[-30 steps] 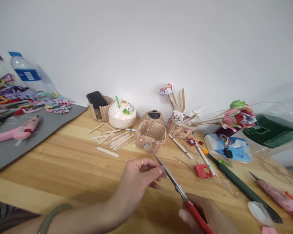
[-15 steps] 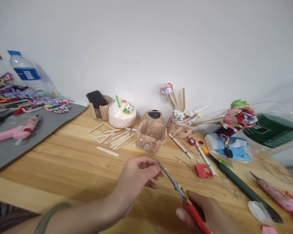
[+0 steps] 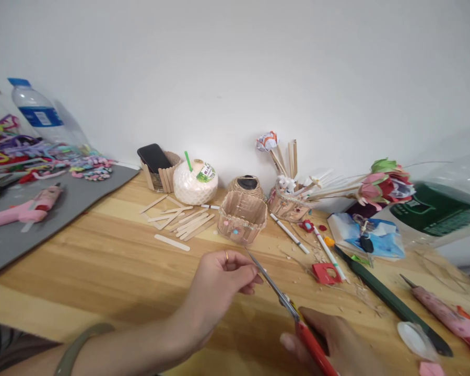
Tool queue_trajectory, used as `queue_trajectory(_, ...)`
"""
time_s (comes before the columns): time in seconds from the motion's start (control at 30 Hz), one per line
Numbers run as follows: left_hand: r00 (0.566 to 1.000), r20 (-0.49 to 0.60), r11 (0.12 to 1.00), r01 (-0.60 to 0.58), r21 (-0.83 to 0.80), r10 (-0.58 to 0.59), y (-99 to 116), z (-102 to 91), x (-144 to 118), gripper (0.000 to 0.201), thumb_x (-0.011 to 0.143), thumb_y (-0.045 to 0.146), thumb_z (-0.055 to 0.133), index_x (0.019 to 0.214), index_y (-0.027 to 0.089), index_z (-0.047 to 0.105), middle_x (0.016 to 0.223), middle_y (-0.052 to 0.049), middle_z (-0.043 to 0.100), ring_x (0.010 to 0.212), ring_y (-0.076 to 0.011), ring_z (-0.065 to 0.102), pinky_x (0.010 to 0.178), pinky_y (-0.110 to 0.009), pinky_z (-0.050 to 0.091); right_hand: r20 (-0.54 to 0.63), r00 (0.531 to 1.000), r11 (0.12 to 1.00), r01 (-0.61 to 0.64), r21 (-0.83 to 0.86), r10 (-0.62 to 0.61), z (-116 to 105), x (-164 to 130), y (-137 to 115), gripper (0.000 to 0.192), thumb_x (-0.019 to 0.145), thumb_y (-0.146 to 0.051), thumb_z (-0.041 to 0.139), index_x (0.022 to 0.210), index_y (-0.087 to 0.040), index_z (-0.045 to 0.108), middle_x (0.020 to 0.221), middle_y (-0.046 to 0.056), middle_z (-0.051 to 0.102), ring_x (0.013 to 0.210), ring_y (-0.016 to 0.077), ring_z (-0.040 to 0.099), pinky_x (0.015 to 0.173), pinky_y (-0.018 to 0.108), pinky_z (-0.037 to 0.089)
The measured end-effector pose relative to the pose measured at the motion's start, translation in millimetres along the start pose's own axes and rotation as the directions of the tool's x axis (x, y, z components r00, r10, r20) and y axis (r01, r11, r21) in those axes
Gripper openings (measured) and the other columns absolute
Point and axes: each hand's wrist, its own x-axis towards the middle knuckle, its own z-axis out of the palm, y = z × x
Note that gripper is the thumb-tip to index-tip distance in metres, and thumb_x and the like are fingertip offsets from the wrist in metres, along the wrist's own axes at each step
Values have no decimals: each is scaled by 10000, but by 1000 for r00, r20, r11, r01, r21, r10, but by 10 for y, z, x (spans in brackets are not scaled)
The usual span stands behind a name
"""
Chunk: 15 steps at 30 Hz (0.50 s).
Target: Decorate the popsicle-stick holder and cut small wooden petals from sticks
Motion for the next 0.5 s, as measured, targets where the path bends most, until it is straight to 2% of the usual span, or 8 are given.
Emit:
queue_trajectory(0.17,1000,-3,1000,7,-5,-7,-11,-9,0,60,585,162,674,543,127,650,515,6,664,490,-76,553,532,-191,460,-40,999,1000,-2,24,3,62,20,78,391,738,-532,579,583,-187,484,546,-21,471,518,128,370,471,243,248)
queue_trajectory(0.3,999,48,1000,24,11,-25,-34,-48,-3,80,611,193,692,582,124,664,559,3,672,519,-74,556,534,-185,464,-47,999,999,18,34,-16,100,61,137,471,729,-637,516,583,-195,440,543,-29,430,525,125,350,475,244,249)
queue_trajectory(0.43,997,72,997,36,62,-40,-52,-102,9,103,616,222,699,617,128,659,589,5,664,550,-84,557,517,-187,465,-178,984,984,19,177,13,66,73,165,521,711,-703,479,544,-225,355,473,-55,348,448,109,326,430,240,241)
queue_trajectory(0.5,996,75,994,35,105,-43,-53,-134,30,109,611,232,693,628,132,652,590,10,653,551,-89,550,508,-193,463,-168,985,961,2,276,46,26,57,181,530,732,-728,432,560,-234,343,424,-68,341,381,95,310,395,235,227)
